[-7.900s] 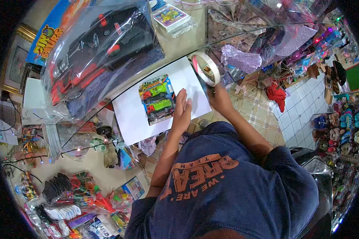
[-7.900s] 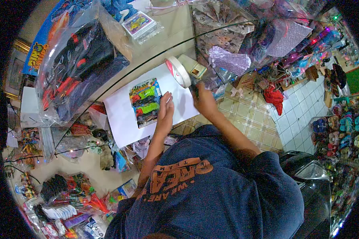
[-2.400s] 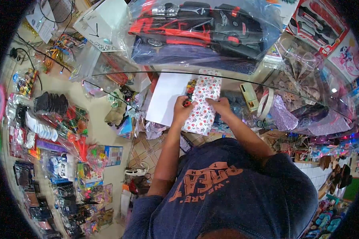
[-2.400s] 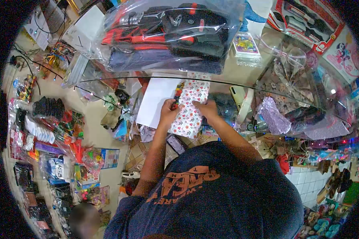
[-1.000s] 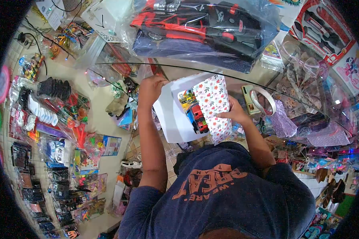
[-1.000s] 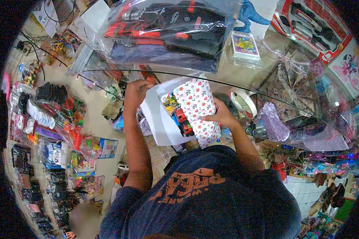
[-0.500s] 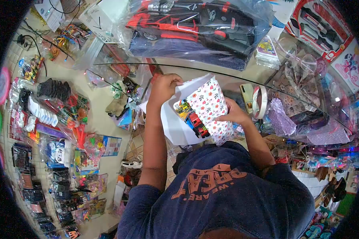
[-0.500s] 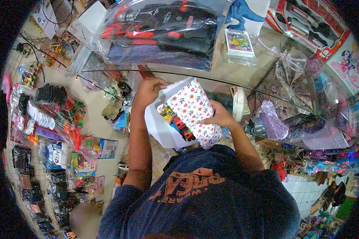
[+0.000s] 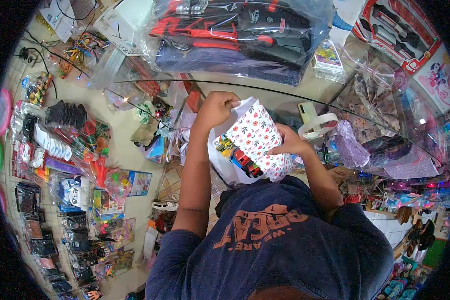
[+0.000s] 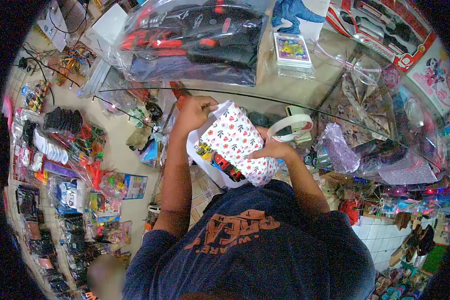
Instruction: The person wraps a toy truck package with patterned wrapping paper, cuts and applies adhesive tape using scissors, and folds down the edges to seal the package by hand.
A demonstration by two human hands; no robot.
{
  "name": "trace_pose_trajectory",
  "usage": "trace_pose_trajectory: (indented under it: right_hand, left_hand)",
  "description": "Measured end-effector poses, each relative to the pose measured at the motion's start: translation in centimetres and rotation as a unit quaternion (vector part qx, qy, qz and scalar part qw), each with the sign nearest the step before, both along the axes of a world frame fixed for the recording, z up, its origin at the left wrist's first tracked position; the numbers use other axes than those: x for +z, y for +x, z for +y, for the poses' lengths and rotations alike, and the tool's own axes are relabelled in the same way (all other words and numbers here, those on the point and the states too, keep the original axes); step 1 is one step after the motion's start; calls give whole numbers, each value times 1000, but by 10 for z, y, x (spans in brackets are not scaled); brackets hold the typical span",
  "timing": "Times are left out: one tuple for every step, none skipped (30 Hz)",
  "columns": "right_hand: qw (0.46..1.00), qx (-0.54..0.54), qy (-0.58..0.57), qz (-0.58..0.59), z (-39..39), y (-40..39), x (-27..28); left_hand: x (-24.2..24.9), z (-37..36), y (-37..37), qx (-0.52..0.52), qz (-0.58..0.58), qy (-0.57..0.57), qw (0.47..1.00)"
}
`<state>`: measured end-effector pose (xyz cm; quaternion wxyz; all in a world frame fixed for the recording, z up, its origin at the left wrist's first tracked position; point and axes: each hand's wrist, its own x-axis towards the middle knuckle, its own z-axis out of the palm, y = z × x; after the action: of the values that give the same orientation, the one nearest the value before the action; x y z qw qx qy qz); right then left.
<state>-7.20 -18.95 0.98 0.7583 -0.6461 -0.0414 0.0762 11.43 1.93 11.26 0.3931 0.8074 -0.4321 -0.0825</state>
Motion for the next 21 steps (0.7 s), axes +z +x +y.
trace_pose_trajectory:
  right_hand:
    - [1000,0,0,0,-1,0,-3]
    - [1000,-5,-17,3,-2,0,-9]
    - [999,-8,-33,6,-2,0,-10]
    - [999,-8,-33,7,-3,0,-10]
    - [999,8,-31,11,-3,1,-10]
    - [999,24,-30,15,-2,1,-9]
    - [999,39,-28,18,-2,2,-8]
    - [999,39,-28,18,-2,3,-8]
    - [999,42,-20,10,-2,3,-8]
    - [999,46,-12,2,-2,4,-8]
    - [999,45,-12,3,-3,3,-7]
    - [999,45,-15,3,-4,2,-3]
    - [999,44,-20,2,-5,3,0]
    - [999,44,-20,2,-6,2,3]
    - [999,40,-10,6,-7,1,4]
    - [999,37,2,10,-8,-1,4]
    - [999,38,3,11,-10,0,1]
    - [998,49,-34,-7,-12,3,-1]
    - [995,59,-70,-25,-12,4,-3]
    - [996,60,-69,-24,-12,3,-4]
    - [998,49,-24,-11,-10,1,7]
  left_hand:
    - [4,-2,-2,-6,-1,10,1000]
    - [7,-5,-8,-6,-1,11,1000]
    - [12,-10,-19,-5,31,-56,998]
    - [14,-13,-25,-3,62,-122,991]
    - [11,-14,-21,-3,63,-122,991]
    - [7,-14,-16,-10,17,-79,997]
    - [4,-13,-12,-16,-28,-36,999]
    - [0,-13,-10,-17,-28,-37,999]
    - [-1,-12,-9,-20,0,-31,999]
    - [-2,-12,-8,-23,28,-26,999]
    - [-5,-9,-6,-23,29,-26,999]
    - [-12,-4,0,-29,81,-47,995]
    - [-15,2,5,-35,132,-69,988]
    - [-18,8,10,-36,132,-70,988]
    - [-21,14,14,-30,151,-65,986]
    - [-25,20,17,-24,172,-59,983]
    - [-33,24,24,-41,154,-42,986]
    - [-30,23,22,-40,154,-41,986]
    - [-27,24,19,-34,132,-35,990]
    - [-24,24,17,-29,109,-30,993]
    - [-25,28,18,-29,108,-30,993]
